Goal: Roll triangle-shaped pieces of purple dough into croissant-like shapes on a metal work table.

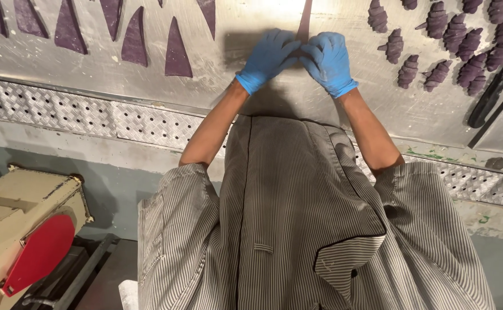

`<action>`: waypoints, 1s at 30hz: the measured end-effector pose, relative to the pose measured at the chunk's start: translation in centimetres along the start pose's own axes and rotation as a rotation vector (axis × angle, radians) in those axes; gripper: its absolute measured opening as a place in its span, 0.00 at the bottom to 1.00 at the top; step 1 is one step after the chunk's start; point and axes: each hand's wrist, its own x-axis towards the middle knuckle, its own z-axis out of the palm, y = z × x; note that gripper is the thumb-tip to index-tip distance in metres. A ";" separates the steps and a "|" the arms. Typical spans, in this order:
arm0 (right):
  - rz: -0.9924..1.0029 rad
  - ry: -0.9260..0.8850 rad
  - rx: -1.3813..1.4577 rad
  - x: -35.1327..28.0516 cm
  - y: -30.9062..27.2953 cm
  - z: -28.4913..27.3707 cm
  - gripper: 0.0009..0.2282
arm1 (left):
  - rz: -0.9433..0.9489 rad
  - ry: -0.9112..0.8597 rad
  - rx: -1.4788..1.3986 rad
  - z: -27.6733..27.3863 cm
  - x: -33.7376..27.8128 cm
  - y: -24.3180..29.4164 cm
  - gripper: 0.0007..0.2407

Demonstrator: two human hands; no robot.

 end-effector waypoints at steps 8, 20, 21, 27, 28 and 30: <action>0.010 -0.028 0.037 0.9 0.9 -0.3 0.18 | 0.009 -0.036 0.022 -0.6 1.5 -0.4 0.17; 0.202 0.066 0.046 2.3 0.1 -2.0 0.19 | -0.110 -0.210 -0.067 -0.9 5.7 1.9 0.20; 0.262 0.120 0.297 2.1 -0.4 -2.3 0.24 | -0.244 -0.120 -0.255 -0.3 5.3 2.3 0.18; 0.472 0.060 1.014 2.4 -1.0 -5.7 0.35 | -0.734 0.250 -1.265 -0.5 4.3 5.5 0.15; 0.556 -0.023 1.054 2.8 -1.1 -6.7 0.34 | -0.858 0.272 -1.460 -1.1 4.3 6.2 0.15; 0.590 -0.054 1.099 2.5 -1.4 -8.2 0.32 | -0.931 0.269 -1.534 -2.1 4.2 8.0 0.15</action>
